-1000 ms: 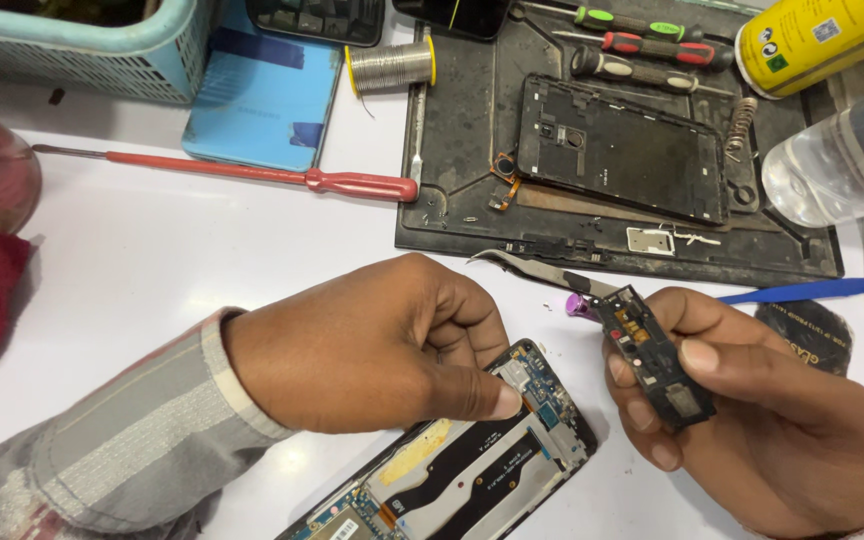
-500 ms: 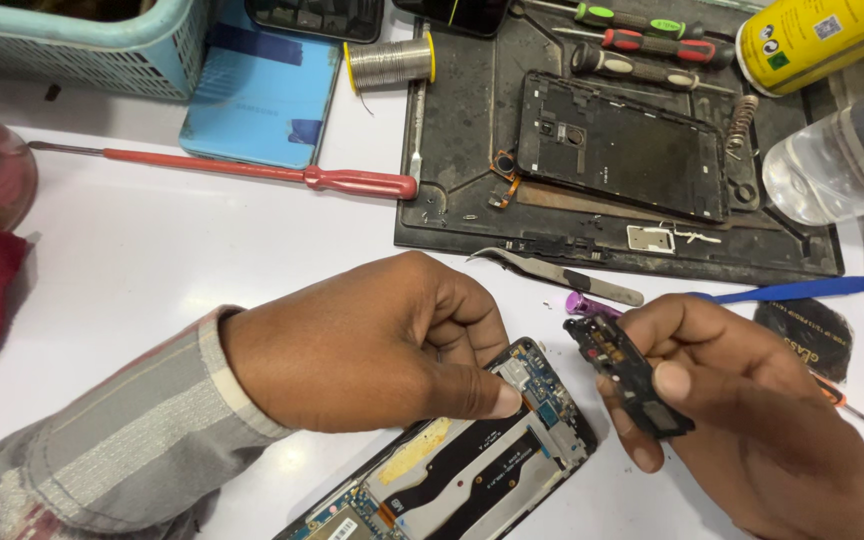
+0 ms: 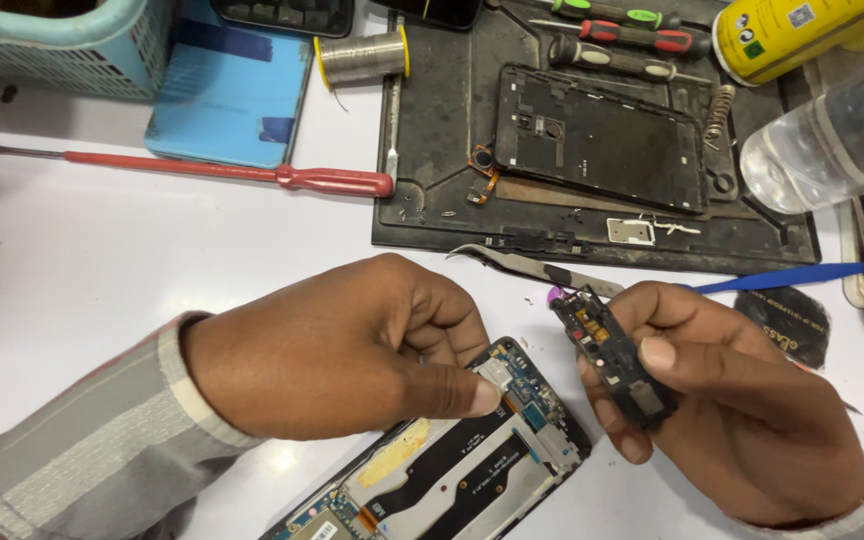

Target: The person uses tweezers and a purple screwdriver to remove a small component from a disassembled mobile phone motherboard. They then spray a cleaning solution onto the board and scrub it with a blue brush.

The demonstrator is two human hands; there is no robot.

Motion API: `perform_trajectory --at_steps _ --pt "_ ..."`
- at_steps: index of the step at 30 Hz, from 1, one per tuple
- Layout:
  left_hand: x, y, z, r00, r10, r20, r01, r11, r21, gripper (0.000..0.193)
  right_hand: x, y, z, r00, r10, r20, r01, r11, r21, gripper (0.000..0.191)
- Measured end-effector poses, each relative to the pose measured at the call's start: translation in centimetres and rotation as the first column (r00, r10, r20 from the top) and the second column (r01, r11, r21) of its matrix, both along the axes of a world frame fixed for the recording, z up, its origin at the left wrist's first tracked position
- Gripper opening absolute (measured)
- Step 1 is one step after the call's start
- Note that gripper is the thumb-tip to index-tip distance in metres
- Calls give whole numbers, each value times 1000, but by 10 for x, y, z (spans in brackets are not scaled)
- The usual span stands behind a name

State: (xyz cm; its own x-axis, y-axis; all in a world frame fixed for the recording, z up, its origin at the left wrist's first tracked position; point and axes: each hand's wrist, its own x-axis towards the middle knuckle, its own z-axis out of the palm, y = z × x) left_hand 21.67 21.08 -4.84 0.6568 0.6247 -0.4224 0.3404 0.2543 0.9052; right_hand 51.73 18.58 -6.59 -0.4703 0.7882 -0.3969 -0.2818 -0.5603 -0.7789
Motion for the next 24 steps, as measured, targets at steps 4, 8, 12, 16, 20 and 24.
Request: perform_trajectory --at_steps 4,8,12,16,20,24 --pt "0 0 4 999 7 -38 -8 1000 -19 24 -1 0 1 1000 5 -23 -5 1000 12 33" --pt "2 0 6 998 7 -56 -9 1000 -30 23 -1 1 2 1000 0 -21 0 1000 0 32" --pt "1 0 7 999 3 -53 -4 1000 -28 24 -2 1 2 999 11 -47 -11 1000 12 31" --pt "1 0 6 999 2 -50 -4 999 -33 24 -3 1 3 999 21 -36 -20 999 35 31" --pt "0 0 5 999 1 -38 -2 1000 -26 24 -4 1 3 999 16 -42 -15 999 30 31" --pt "0 0 4 1000 -8 -18 8 1000 -14 24 -4 1 4 1000 14 -9 -14 999 37 31"
